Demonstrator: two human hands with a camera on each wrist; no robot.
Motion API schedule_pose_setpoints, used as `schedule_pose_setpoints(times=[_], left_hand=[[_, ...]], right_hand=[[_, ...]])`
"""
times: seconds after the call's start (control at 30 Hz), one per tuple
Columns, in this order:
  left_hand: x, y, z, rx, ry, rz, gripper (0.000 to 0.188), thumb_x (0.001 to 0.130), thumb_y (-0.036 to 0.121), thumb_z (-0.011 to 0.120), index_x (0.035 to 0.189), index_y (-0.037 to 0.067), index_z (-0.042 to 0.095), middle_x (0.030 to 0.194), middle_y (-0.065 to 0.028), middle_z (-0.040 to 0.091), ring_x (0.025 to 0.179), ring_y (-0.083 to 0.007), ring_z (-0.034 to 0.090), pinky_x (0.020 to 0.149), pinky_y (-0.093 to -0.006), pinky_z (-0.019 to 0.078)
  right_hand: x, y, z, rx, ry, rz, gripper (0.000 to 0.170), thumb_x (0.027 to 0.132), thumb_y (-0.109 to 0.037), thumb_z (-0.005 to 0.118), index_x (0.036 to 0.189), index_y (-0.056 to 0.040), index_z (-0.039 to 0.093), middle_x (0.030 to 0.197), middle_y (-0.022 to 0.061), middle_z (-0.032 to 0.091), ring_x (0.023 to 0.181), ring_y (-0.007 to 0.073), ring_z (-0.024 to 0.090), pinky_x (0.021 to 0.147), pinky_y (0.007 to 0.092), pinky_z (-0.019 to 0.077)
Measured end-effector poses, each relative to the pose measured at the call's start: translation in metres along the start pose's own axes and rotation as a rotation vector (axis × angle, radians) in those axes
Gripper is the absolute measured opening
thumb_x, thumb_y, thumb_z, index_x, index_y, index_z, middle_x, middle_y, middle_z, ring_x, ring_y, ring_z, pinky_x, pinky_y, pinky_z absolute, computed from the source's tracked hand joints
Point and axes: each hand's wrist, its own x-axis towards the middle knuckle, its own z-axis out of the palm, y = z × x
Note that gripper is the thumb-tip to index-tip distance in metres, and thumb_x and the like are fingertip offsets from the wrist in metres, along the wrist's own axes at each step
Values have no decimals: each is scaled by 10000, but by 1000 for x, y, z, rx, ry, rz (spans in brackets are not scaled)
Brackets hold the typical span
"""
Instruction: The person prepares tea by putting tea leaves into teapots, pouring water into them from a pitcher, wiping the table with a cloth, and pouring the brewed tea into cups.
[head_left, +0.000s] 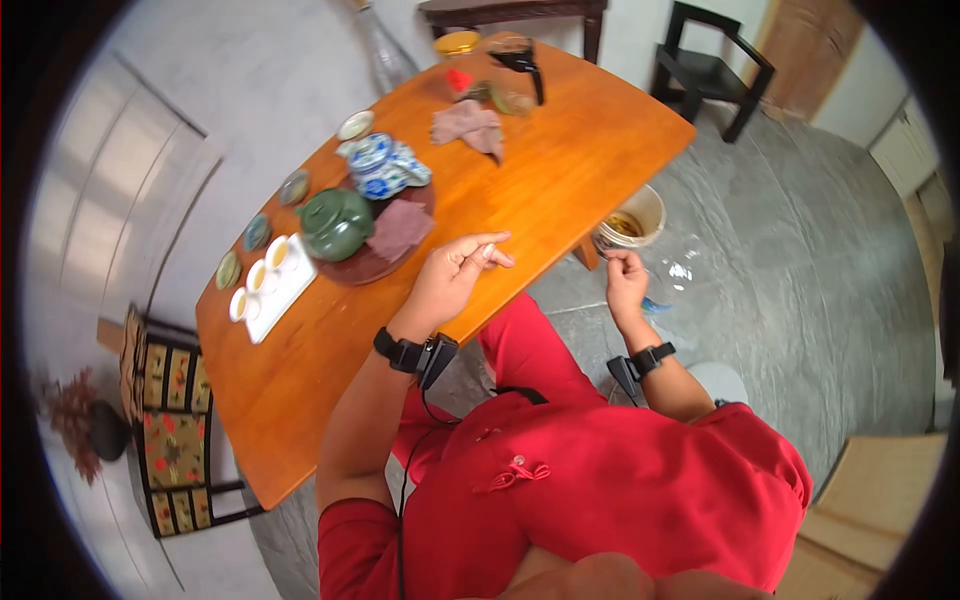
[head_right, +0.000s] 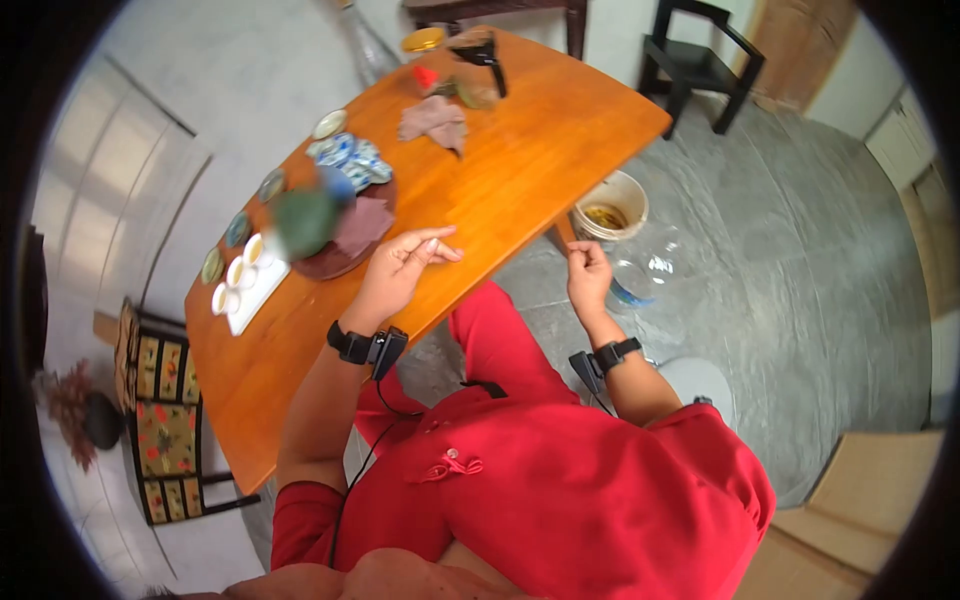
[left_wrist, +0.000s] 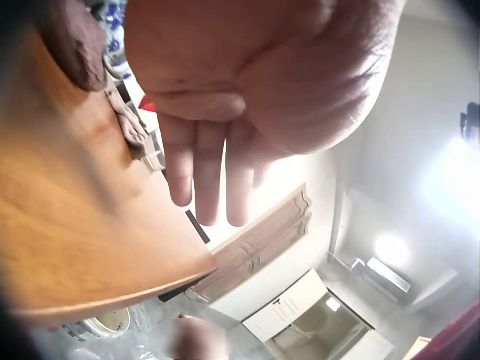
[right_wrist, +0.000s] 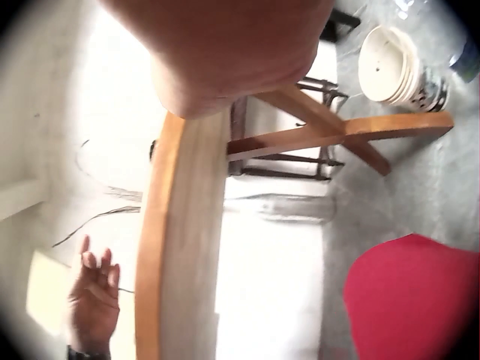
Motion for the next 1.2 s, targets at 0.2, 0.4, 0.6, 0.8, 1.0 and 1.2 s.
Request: schedule_pose_setpoints(times=[0.2, 0.4, 0.6, 0.8, 1.0, 1.2], left_hand=[[-42, -23, -55, -261, 270, -145, 254, 1031, 163, 437, 1117, -8, 603, 807, -99, 659, 696, -145, 658, 615, -250, 534], [-74, -43, -92, -453, 457, -205, 220, 1041, 192, 410, 996, 29, 551, 668, -10, 530, 493, -58, 430, 446, -194, 354], [-97, -65, -107, -693, 421, -194, 208, 1036, 187, 412, 969, 38, 541, 627, 20, 452, 479, -42, 344, 434, -193, 282], [-95, -70, -104, -712, 414, -244, 177, 1014, 179, 449, 945, 57, 556, 628, 36, 426, 493, -35, 303, 445, -193, 220], [-95, -68, -104, -661, 437, -267, 176, 1006, 189, 480, 913, 69, 569, 620, 45, 422, 506, -27, 308, 448, -195, 220], [-96, -64, -105, -640, 517, -300, 183, 989, 154, 510, 835, 68, 560, 591, 39, 420, 476, -31, 319, 429, -190, 224]], right_hand=[[-8, -93, 64, 401, -229, 18, 85, 935, -16, 560, 931, -35, 642, 685, -106, 473, 586, -19, 371, 525, 165, 271], [-33, -136, 134, 244, -575, -35, 98, 925, -28, 546, 930, -30, 644, 662, -106, 435, 581, -5, 361, 530, 176, 290], [-54, -124, 159, 137, -705, -132, 101, 922, -45, 543, 922, -24, 642, 652, -92, 444, 580, 11, 379, 534, 199, 330], [-57, -117, 160, -16, -696, -187, 96, 901, -64, 561, 921, -42, 652, 640, -38, 541, 563, 69, 490, 549, 235, 410], [-73, -151, 163, -574, -644, -712, 68, 815, -115, 613, 855, -82, 657, 763, 112, 688, 700, 300, 674, 628, 388, 543], [-73, -154, 164, -533, -642, -709, 61, 800, -99, 617, 845, -74, 651, 779, 122, 688, 707, 307, 673, 638, 382, 543]])
